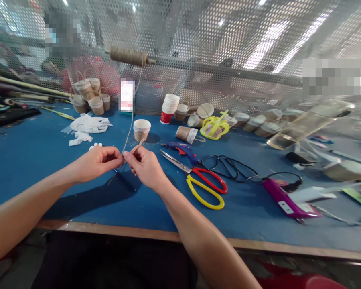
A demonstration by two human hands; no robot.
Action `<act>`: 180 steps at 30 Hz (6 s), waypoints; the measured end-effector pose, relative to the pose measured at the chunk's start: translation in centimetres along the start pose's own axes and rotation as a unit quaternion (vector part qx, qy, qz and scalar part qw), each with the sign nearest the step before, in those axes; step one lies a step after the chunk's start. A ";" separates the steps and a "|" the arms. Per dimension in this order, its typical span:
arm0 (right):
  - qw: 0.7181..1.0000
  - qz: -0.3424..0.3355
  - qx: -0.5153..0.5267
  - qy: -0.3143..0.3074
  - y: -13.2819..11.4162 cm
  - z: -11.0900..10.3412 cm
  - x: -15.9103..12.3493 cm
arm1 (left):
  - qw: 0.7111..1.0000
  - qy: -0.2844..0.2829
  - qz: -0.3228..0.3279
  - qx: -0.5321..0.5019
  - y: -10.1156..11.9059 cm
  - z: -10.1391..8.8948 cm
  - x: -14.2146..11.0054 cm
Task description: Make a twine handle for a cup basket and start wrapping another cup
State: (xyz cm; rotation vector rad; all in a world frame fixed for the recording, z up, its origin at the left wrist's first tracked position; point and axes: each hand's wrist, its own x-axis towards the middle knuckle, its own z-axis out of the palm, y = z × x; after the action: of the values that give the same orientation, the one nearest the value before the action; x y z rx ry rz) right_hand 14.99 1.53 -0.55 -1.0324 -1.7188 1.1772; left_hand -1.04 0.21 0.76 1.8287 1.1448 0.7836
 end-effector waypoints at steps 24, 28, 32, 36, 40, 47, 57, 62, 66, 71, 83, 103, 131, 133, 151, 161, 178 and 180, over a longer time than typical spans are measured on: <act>0.999 -0.001 -0.038 -0.012 0.0 -0.3 0.2 | 0.998 -0.033 -0.016 -0.058 -0.5 -0.1 0.2; 0.998 -0.007 -0.061 0.006 0.2 -0.2 0.2 | 0.999 -0.024 -0.013 -0.043 -0.5 0.1 0.2; 0.996 -0.014 -0.086 0.025 0.2 0.1 0.2 | 0.999 -0.015 -0.019 -0.037 -0.4 0.4 0.1; 0.993 -0.023 -0.104 0.049 0.4 0.3 0.2 | 0.998 0.003 -0.030 -0.051 -0.2 0.8 0.0; 0.999 -0.032 -0.017 -0.010 0.3 0.2 0.1 | 0.988 -0.019 -0.062 -0.138 -0.1 0.7 0.1; 1.000 -0.017 0.009 -0.023 0.0 -0.3 0.1 | 0.981 -0.053 -0.082 -0.165 -0.3 0.1 0.2; 0.997 -0.006 -0.074 0.000 -0.1 -0.1 0.1 | 0.995 -0.043 -0.029 -0.088 -0.6 0.2 0.2; 0.994 -0.010 -0.108 0.010 0.0 -0.1 0.1 | 0.996 -0.040 -0.029 -0.080 -0.5 0.5 0.1; 0.992 -0.016 -0.121 0.014 0.1 -0.1 0.2 | 0.996 -0.041 -0.036 -0.070 -0.6 0.5 0.1; 0.990 -0.020 -0.136 0.026 0.1 0.0 0.2 | 0.997 -0.041 -0.033 -0.059 -0.6 0.5 0.1; 0.987 -0.022 -0.154 0.044 0.5 0.3 0.2 | 0.998 -0.026 -0.026 0.046 -0.7 0.2 0.2; 0.999 0.004 -0.035 -0.010 -0.1 -0.4 0.1 | 0.994 -0.068 -0.038 -0.077 -0.3 -0.4 0.3; 1.000 0.008 -0.016 -0.019 -0.3 -0.3 -0.1 | 0.991 -0.034 -0.056 -0.118 -0.3 -0.1 0.2; 0.999 0.004 -0.035 -0.015 -0.2 -0.3 -0.1 | 0.994 -0.029 -0.044 -0.101 -0.5 0.0 0.2; 0.998 0.006 -0.058 -0.028 -0.3 -0.3 -0.1 | 0.997 -0.016 0.010 0.070 -0.8 -0.2 0.2; 0.990 -0.018 -0.128 0.048 -0.1 0.3 -0.1 | 1.000 -0.008 -0.019 -0.020 -1.1 0.4 0.3; 0.999 0.003 -0.046 -0.008 -0.4 -0.3 -0.1 | 0.997 -0.035 -0.038 -0.066 -0.3 -0.3 0.1; 0.998 0.000 -0.067 -0.005 -0.5 -0.3 -0.1 | 0.997 -0.030 -0.035 -0.056 -0.3 -0.2 0.1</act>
State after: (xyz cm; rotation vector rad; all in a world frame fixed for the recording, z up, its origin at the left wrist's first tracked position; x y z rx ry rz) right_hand 15.16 1.41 -0.01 -1.1083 -1.8243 1.0809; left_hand -1.27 0.40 0.59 1.6999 1.0992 0.7321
